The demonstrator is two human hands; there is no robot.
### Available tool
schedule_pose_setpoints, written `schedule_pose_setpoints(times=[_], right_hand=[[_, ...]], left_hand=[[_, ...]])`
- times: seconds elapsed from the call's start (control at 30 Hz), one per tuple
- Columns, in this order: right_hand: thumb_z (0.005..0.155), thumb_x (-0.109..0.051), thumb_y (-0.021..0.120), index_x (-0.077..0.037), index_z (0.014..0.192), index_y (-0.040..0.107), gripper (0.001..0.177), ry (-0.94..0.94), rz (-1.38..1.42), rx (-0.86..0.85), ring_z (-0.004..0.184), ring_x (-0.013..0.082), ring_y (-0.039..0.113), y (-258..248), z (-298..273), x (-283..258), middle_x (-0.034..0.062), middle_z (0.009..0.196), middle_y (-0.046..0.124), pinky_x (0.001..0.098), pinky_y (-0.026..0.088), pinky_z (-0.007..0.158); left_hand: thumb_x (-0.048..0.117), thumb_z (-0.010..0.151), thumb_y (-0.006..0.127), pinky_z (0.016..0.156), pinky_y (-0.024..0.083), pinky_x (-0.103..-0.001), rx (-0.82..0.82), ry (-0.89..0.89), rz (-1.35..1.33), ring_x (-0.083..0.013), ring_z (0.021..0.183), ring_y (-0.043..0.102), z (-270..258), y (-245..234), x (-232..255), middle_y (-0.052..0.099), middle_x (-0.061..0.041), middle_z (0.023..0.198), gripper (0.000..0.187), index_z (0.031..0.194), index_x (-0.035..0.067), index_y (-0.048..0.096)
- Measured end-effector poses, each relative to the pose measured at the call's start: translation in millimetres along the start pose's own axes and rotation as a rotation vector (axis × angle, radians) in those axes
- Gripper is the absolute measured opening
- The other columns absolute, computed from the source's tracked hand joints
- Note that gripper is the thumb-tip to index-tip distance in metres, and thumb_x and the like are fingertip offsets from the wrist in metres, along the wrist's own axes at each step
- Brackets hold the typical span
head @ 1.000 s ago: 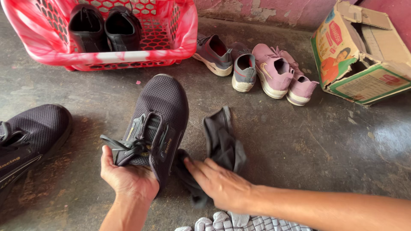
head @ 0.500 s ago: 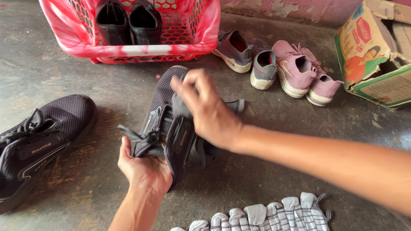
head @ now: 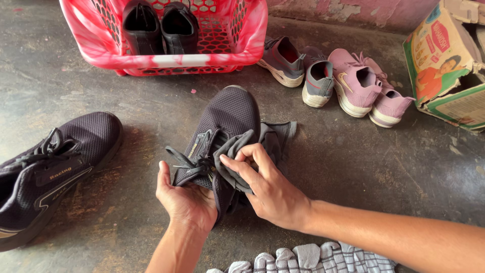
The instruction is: The person wipes each shoe with a gray cloth, turning shoes over to clean different sides, then places the cleaned pairs onto the tiers of a red plastic basket rack. Several other pairs of sneakers remain lined up on the floor beside the rack.
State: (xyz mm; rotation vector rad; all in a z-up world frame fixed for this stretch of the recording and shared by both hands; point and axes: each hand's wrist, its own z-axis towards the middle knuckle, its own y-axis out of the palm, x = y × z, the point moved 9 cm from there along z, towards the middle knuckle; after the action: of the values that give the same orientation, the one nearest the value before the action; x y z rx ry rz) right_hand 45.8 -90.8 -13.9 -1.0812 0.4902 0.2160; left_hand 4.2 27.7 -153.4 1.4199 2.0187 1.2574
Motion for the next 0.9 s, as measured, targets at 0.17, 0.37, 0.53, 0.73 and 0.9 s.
schedule_pose_setpoints(times=[0.17,0.37,0.53,0.73,0.9], right_hand=[[0.077,0.012,0.064,-0.003,0.124,0.057,0.05,0.087,0.06,-0.195,0.105,0.0321,0.058,24.2,-12.9,14.1,0.0173,0.111,0.048,0.0403,0.05,0.091],[0.066,0.016,0.042,0.001,0.124,0.054,0.061,-0.113,0.151,-0.615,0.114,0.0323,0.058,53.1,-46.9,-9.8,0.0174,0.119,0.053,0.0364,0.054,0.1],[0.071,0.014,0.044,-0.003,0.12,0.057,0.054,-0.131,0.006,0.033,0.114,0.0311,0.059,-31.6,29.7,16.9,0.0141,0.12,0.056,0.0405,0.051,0.102],[0.078,0.013,0.053,-0.007,0.117,0.057,0.044,-0.024,-0.139,0.249,0.116,0.0335,0.056,-30.0,99.0,26.6,0.0152,0.116,0.051,0.0447,0.044,0.105],[0.076,0.012,0.055,-0.006,0.109,0.056,0.039,0.117,-0.05,0.242,0.116,0.0361,0.053,9.5,54.5,14.4,0.0166,0.115,0.048,0.046,0.043,0.104]], left_hand=[[0.059,0.101,0.041,0.079,0.063,-0.041,0.038,0.118,-0.029,-0.0257,0.092,0.071,2.7,-1.0,13.3,0.069,-0.016,0.103,0.065,0.114,-0.002,0.062],[0.048,0.104,0.04,0.081,0.066,-0.043,-0.024,0.083,-0.207,-0.0284,0.097,0.074,14.3,-0.6,35.1,0.071,-0.017,0.106,0.056,0.113,-0.003,0.062],[0.041,0.103,0.041,0.09,0.063,-0.044,-0.025,-0.012,-0.187,-0.0293,0.099,0.075,31.2,-14.2,38.6,0.074,-0.016,0.107,0.049,0.111,-0.002,0.064],[0.039,0.105,0.043,0.096,0.059,-0.046,-0.156,-0.091,-0.151,-0.0313,0.101,0.073,38.3,-7.4,29.2,0.074,-0.017,0.108,0.046,0.109,-0.001,0.064],[0.046,0.1,0.042,0.099,0.056,-0.047,-0.029,-0.019,-0.09,-0.0299,0.104,0.071,42.4,-6.2,12.3,0.074,-0.015,0.11,0.05,0.109,0.002,0.065]])
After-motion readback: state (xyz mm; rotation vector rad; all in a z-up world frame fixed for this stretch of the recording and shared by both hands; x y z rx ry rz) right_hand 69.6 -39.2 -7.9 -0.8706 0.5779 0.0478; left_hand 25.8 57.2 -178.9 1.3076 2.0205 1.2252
